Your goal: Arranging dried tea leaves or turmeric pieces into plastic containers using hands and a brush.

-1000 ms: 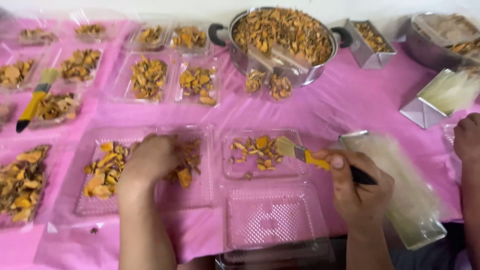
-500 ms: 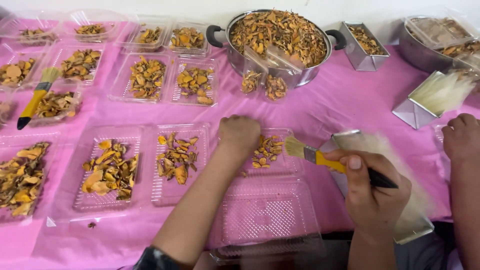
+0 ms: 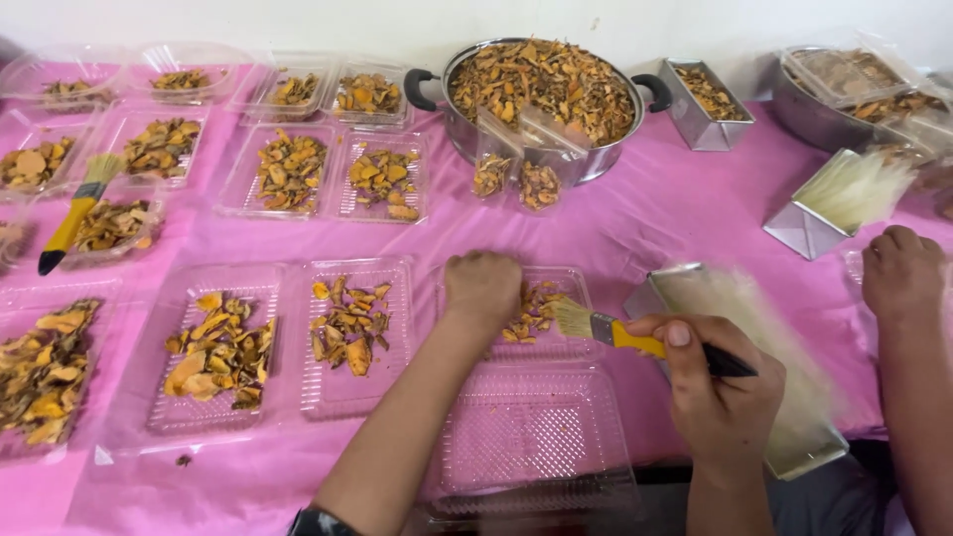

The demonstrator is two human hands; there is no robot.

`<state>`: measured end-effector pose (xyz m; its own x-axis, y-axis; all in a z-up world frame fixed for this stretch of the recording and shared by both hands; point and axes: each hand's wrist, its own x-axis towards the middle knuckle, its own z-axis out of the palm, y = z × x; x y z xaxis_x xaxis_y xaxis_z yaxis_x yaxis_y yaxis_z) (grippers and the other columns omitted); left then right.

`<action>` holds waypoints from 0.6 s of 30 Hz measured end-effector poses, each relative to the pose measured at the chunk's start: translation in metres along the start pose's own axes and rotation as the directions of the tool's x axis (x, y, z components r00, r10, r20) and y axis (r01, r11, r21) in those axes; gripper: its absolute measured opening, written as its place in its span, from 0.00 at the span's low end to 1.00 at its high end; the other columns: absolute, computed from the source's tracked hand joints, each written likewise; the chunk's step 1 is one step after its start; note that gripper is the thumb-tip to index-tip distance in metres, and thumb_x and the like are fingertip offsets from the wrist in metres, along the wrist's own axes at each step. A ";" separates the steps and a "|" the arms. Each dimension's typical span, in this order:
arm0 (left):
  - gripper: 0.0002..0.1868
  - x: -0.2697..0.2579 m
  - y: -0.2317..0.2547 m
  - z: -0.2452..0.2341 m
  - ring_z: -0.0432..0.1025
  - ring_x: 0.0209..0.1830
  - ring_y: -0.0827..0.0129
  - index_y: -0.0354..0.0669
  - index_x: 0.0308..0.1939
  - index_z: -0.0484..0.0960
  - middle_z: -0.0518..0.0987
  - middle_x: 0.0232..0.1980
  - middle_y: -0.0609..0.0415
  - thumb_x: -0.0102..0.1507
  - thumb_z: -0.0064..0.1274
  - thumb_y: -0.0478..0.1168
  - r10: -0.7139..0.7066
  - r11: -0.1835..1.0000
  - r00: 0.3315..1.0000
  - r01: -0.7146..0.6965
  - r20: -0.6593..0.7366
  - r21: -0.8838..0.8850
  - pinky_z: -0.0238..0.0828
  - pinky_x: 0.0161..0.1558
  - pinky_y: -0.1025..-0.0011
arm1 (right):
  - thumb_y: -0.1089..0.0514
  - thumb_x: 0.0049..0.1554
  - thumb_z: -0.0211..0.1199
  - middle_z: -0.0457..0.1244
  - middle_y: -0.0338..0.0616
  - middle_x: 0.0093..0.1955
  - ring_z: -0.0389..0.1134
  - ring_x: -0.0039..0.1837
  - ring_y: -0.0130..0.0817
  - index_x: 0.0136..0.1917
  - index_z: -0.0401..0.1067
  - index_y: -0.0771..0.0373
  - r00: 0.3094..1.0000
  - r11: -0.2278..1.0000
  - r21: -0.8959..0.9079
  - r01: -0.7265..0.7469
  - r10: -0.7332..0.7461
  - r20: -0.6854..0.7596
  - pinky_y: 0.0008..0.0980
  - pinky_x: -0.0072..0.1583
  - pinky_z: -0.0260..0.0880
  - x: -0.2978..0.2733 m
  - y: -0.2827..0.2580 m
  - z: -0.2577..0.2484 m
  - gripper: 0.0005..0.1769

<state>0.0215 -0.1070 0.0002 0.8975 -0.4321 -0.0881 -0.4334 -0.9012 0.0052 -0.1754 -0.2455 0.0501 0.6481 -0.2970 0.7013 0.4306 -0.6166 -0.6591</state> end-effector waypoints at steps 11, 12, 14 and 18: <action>0.28 -0.043 -0.057 0.003 0.76 0.63 0.65 0.43 0.66 0.76 0.80 0.64 0.49 0.61 0.42 0.36 -0.061 0.497 0.959 -0.212 -0.277 -0.841 0.74 0.60 0.71 | 0.46 0.63 0.57 0.72 0.33 0.36 0.58 0.29 0.18 0.48 0.84 0.57 0.976 0.981 -0.100 -0.164 0.177 0.127 0.21 0.31 0.54 0.001 -0.021 0.023 0.19; 0.28 -0.053 -0.055 -0.005 0.76 0.63 0.65 0.43 0.66 0.76 0.80 0.64 0.49 0.61 0.42 0.36 -0.063 0.498 0.958 -0.214 -0.281 -0.841 0.74 0.60 0.71 | 0.46 0.63 0.57 0.72 0.33 0.36 0.58 0.29 0.18 0.48 0.84 0.57 0.977 0.982 -0.099 -0.161 0.173 0.127 0.21 0.31 0.54 -0.004 -0.012 0.034 0.19; 0.27 -0.072 -0.051 -0.020 0.54 0.10 0.82 0.46 0.70 0.72 0.87 0.54 0.49 0.64 0.44 0.37 -0.124 0.284 0.979 -0.121 -0.162 -0.951 0.56 0.14 0.76 | 0.51 0.67 0.54 0.69 0.57 0.56 0.74 0.59 0.46 0.49 0.71 0.66 0.971 0.922 0.304 0.240 -0.236 -0.050 0.40 0.64 0.78 -0.013 0.004 0.055 0.16; 0.27 -0.077 -0.058 -0.013 0.82 0.47 0.52 0.49 0.68 0.77 0.87 0.43 0.42 0.63 0.51 0.36 -0.293 0.300 0.866 -0.319 -0.405 -0.899 0.77 0.52 0.57 | 0.59 0.59 0.66 0.74 0.51 0.42 0.77 0.50 0.49 0.46 0.81 0.64 0.947 0.951 0.154 0.270 -0.291 0.138 0.41 0.51 0.77 0.002 0.005 0.067 0.07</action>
<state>-0.0213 -0.0221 0.0195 0.9373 -0.1234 0.3260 -0.3432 -0.1629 0.9250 -0.1303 -0.2005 0.0303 0.5747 -0.0011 0.8184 0.6808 -0.5543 -0.4789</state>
